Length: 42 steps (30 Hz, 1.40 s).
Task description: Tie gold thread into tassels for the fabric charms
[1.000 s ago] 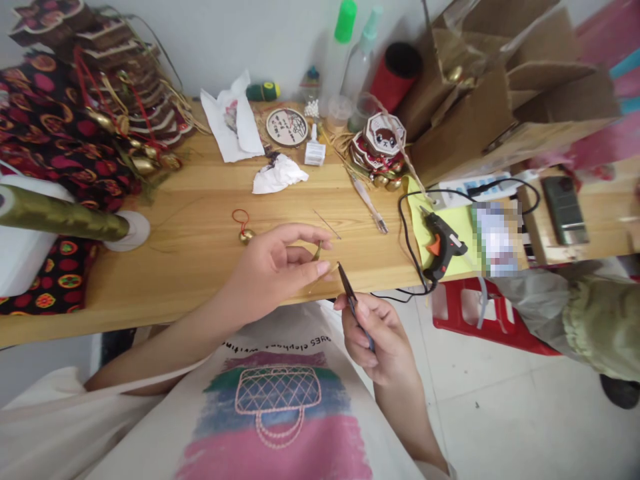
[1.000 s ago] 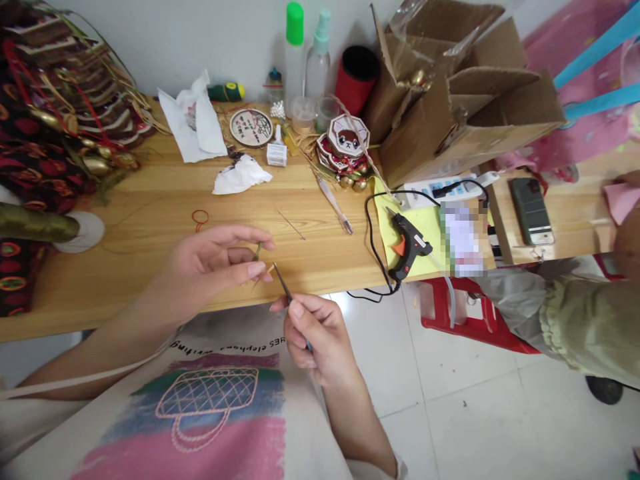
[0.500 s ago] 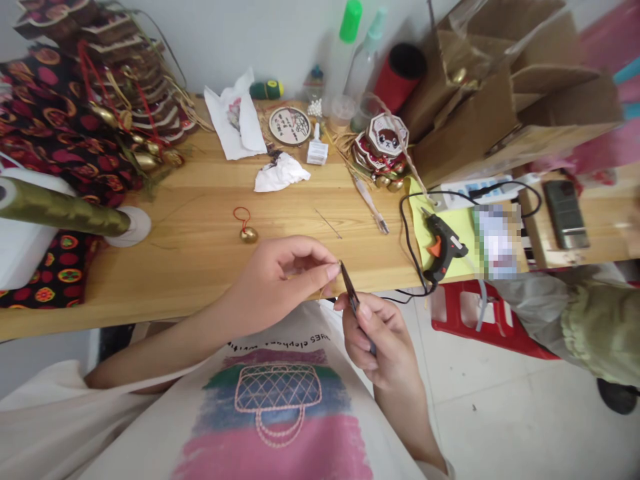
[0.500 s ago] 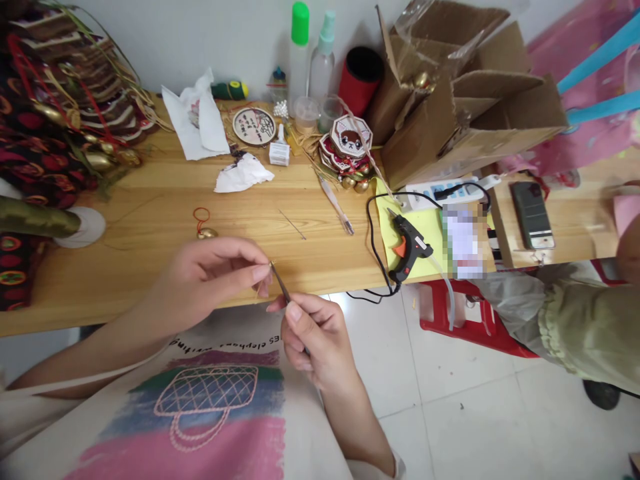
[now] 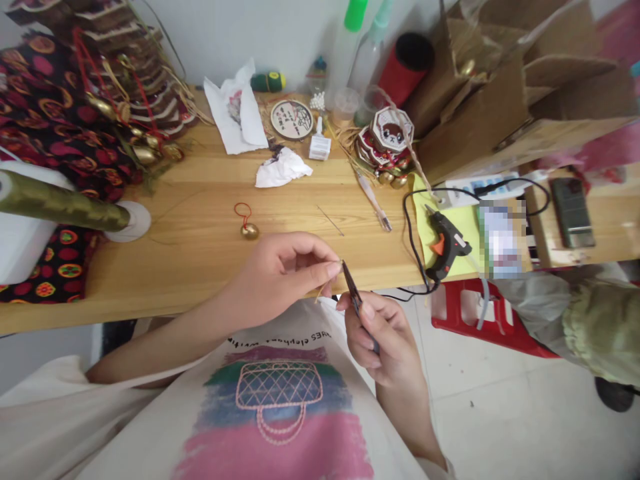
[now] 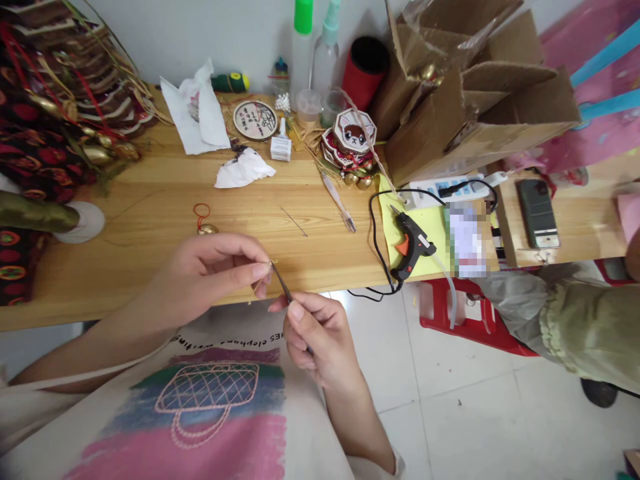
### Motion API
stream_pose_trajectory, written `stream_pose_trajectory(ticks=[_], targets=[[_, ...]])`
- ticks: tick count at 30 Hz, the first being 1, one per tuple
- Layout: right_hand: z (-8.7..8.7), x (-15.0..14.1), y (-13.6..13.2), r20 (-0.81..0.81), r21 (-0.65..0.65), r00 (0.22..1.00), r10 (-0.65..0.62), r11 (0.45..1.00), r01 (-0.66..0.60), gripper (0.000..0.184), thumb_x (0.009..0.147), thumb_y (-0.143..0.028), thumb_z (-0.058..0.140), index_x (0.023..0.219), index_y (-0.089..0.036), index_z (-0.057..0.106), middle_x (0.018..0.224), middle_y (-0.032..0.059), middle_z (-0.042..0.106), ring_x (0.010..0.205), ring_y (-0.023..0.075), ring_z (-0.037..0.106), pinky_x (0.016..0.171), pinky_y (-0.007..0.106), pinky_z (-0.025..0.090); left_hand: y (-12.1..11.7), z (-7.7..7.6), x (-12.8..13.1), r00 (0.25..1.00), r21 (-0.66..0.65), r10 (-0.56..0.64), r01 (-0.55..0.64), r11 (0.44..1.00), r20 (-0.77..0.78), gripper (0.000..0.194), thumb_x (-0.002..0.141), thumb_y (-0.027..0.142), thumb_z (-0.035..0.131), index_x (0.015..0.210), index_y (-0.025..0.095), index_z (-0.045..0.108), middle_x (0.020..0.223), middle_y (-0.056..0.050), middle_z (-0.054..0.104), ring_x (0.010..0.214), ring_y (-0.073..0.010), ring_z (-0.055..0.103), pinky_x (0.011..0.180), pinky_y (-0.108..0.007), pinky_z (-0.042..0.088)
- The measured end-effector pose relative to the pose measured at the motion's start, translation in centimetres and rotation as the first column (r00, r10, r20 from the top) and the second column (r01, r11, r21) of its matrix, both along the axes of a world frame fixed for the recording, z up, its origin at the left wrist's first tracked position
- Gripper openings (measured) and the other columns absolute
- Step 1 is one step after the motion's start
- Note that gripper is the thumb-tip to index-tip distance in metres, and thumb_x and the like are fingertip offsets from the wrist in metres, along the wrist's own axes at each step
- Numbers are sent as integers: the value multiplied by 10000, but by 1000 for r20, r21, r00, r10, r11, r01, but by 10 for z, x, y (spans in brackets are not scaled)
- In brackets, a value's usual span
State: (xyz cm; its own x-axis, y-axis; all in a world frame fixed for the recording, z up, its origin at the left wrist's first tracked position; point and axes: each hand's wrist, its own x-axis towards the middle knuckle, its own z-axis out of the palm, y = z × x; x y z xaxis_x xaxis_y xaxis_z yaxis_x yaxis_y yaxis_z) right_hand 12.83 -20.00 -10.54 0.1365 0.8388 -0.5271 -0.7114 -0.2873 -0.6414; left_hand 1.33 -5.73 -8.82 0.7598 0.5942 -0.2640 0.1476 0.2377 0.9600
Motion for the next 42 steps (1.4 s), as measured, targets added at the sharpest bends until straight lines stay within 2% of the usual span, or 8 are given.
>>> stream_pose_trajectory(ticks=[11, 18, 24, 42], targets=[[1, 0, -1, -15, -4, 1000, -18, 1000, 18, 207, 817, -403, 738, 807, -196, 734, 517, -97, 343, 383, 4, 144, 313, 136, 91, 0, -3, -1, 999, -79, -37, 38, 996, 11, 122, 806, 198, 656, 694, 150, 665, 580, 15, 651, 547, -95, 584, 535, -189, 472], [2, -1, -2, -19, -9, 1000, 5, 1000, -5, 241, 841, -430, 706, 806, -192, 709, 514, -102, 298, 387, 4, 123, 324, 138, 83, -1, -6, 0, 999, -117, -22, 25, 993, 26, 105, 812, 196, 656, 717, 152, 659, 584, 18, 657, 543, -94, 588, 547, -198, 477], [-1, 0, -1, -36, -11, 999, 1, 1000, -1, 252, 807, -436, 736, 796, -188, 696, 508, -105, 312, 378, 4, 118, 312, 140, 81, -2, -6, 0, 999, -111, -37, 41, 993, 36, 105, 826, 183, 634, 727, 155, 651, 598, 20, 660, 561, -96, 595, 564, -205, 482], [-3, -1, -2, -106, -21, 994, -16, 1000, 14, 246, 822, -422, 728, 775, -184, 686, 494, -110, 295, 373, -3, 102, 307, 120, 90, -3, -8, 1, 998, -141, -22, 29, 990, 54, 89, 839, 168, 637, 753, 149, 646, 601, 31, 639, 557, -80, 581, 562, -186, 473]])
